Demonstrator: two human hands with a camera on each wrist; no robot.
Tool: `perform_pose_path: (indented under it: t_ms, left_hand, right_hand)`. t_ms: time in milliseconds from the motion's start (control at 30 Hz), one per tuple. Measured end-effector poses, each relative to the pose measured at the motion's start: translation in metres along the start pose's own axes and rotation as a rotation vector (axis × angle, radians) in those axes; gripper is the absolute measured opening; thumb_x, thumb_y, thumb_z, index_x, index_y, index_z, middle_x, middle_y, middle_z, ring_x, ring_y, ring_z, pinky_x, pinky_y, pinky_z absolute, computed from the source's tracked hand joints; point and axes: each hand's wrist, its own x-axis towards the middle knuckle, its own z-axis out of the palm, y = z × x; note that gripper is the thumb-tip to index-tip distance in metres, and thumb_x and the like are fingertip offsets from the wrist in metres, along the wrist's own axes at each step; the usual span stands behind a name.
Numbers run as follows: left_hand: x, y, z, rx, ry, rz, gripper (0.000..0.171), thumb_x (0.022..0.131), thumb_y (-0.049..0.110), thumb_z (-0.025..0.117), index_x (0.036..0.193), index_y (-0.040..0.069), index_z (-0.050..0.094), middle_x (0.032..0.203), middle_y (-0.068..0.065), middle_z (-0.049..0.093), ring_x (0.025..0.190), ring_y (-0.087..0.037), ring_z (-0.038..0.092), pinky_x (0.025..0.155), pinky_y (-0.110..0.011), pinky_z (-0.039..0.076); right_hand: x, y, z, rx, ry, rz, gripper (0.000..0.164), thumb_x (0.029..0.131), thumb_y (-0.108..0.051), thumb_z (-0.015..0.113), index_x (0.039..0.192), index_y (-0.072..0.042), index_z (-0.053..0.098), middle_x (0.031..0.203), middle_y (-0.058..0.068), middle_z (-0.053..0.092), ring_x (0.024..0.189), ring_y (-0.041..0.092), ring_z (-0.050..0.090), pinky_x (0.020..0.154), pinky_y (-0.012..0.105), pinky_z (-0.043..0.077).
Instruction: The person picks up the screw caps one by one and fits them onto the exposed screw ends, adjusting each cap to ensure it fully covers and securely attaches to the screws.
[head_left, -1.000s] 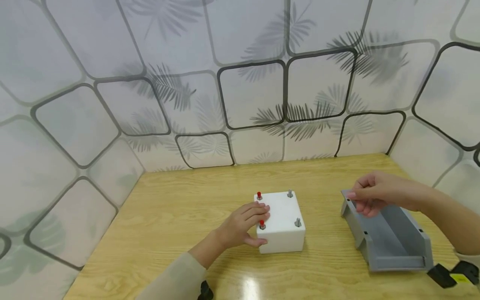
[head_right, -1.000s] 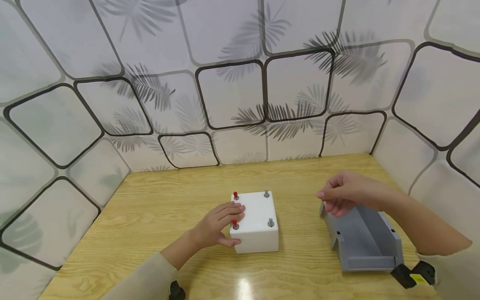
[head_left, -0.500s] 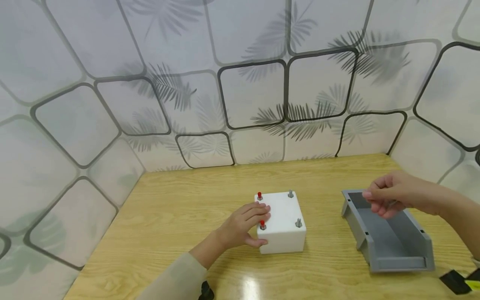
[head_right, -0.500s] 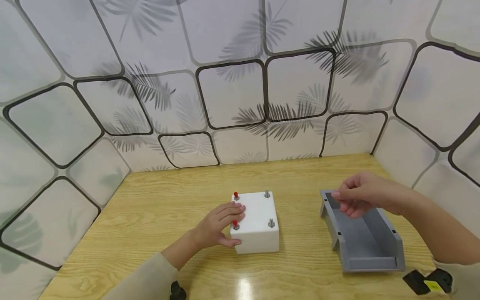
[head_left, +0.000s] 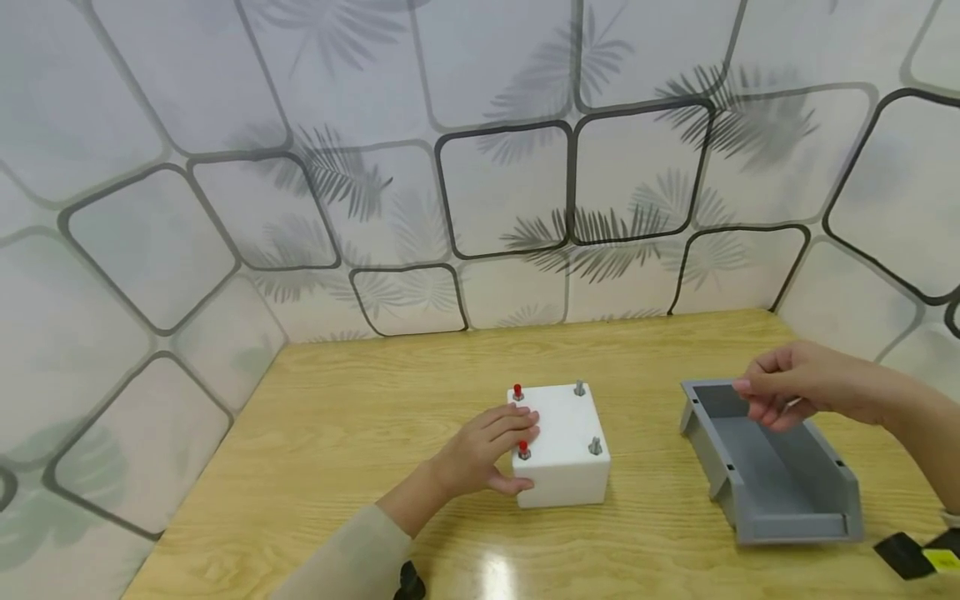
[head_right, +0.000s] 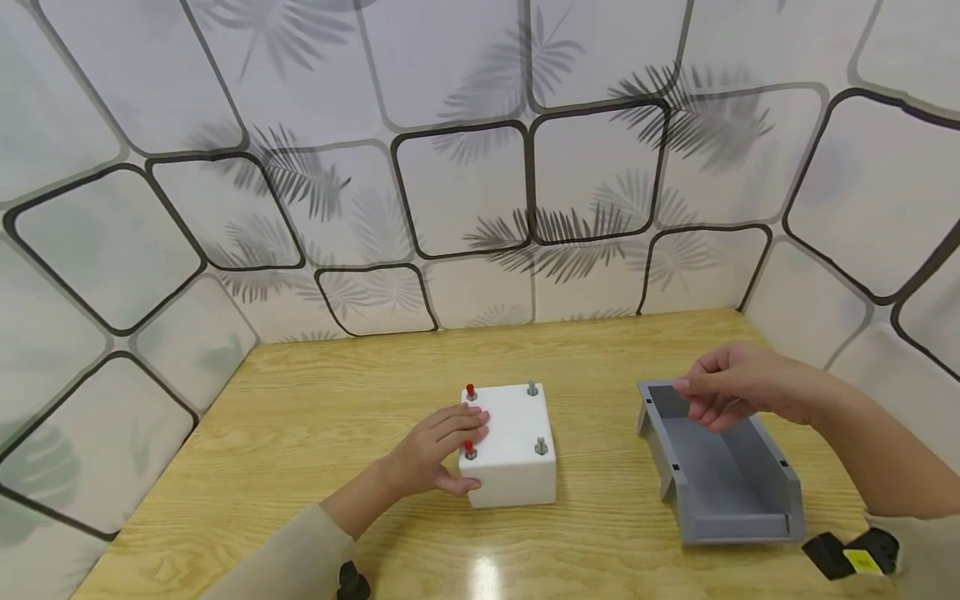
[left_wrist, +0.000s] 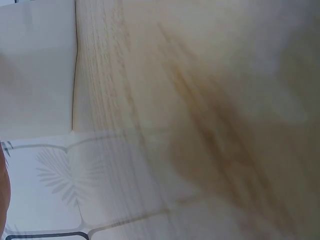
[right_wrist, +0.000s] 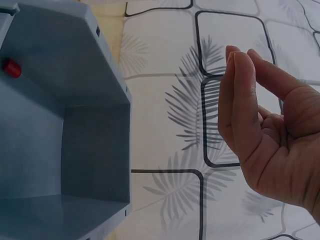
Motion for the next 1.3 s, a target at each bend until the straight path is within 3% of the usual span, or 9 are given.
perform_pose_path:
  t_ms: [533, 767, 1300]
  left_hand:
    - [0.002, 0.001, -0.001, 0.012, 0.001, 0.005, 0.069, 0.065, 0.047, 0.082, 0.111, -0.001, 0.064, 0.116, -0.012, 0.065, 0.110, -0.024, 0.060, 0.100, -0.035, 0.047]
    - [0.000, 0.001, -0.001, 0.002, -0.006, -0.001, 0.065, 0.070, 0.048, 0.078, 0.111, -0.001, 0.064, 0.117, -0.012, 0.065, 0.111, -0.024, 0.059, 0.102, -0.035, 0.046]
    - [0.002, 0.000, -0.001, 0.009, -0.008, 0.008, 0.069, 0.064, 0.046, 0.082, 0.111, -0.001, 0.064, 0.116, -0.012, 0.066, 0.111, -0.024, 0.059, 0.102, -0.034, 0.045]
  right_hand:
    - [0.005, 0.015, -0.005, -0.008, 0.024, 0.020, 0.023, 0.099, -0.019, 0.048, 0.092, -0.002, 0.062, 0.080, 0.001, 0.065, 0.071, 0.010, 0.064, 0.066, 0.033, 0.059]
    - [0.007, 0.018, -0.004, -0.017, 0.029, 0.023, 0.022, 0.097, -0.020, 0.052, 0.093, 0.000, 0.061, 0.079, 0.002, 0.065, 0.069, 0.011, 0.064, 0.066, 0.033, 0.060]
    - [0.018, 0.018, -0.003, -0.060, 0.066, 0.090, 0.029, 0.092, -0.022, 0.059, 0.097, 0.006, 0.059, 0.080, 0.004, 0.065, 0.069, 0.012, 0.064, 0.064, 0.030, 0.059]
